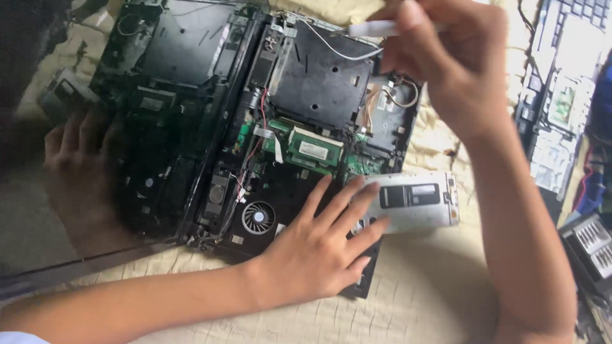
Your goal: Repairing a laptop by handling the internal storage drive and its connectors using a precision tool.
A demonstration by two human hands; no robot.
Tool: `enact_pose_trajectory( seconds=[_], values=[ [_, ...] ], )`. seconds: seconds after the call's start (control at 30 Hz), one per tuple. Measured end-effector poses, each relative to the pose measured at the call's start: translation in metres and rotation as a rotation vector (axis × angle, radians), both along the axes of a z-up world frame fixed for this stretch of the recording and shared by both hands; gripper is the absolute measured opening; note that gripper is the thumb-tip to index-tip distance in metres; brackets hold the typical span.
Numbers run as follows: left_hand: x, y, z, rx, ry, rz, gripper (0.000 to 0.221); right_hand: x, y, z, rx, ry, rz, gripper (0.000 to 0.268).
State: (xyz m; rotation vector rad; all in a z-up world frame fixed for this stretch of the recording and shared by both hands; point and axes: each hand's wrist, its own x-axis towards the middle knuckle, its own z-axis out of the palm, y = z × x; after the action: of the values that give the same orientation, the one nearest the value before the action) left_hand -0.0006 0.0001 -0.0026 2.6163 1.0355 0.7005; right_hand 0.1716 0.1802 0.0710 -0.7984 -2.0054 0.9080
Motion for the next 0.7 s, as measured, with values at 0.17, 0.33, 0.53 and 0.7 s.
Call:
enact_pose_trajectory(
  seconds=[0.17,0.33,0.53,0.7],
  values=[
    [0.0,-0.002,-0.008,0.015,0.015,-0.004,0.054,0.053,-0.072,0.006,-0.032,-0.16,-0.191,0.032],
    [0.001,0.003,0.0,-0.006,0.001,0.002,0.05,0.082,-0.124,-0.011,-0.223,-0.275,-0.422,0.022],
    [0.001,0.003,0.001,-0.02,0.089,-0.006,0.067,0.086,-0.104,-0.03,-0.361,-0.015,-0.382,0.021],
    [0.0,0.002,0.004,-0.022,0.048,0.001,0.057,0.086,-0.107,-0.04,-0.346,-0.153,-0.349,0.02]
  ],
)
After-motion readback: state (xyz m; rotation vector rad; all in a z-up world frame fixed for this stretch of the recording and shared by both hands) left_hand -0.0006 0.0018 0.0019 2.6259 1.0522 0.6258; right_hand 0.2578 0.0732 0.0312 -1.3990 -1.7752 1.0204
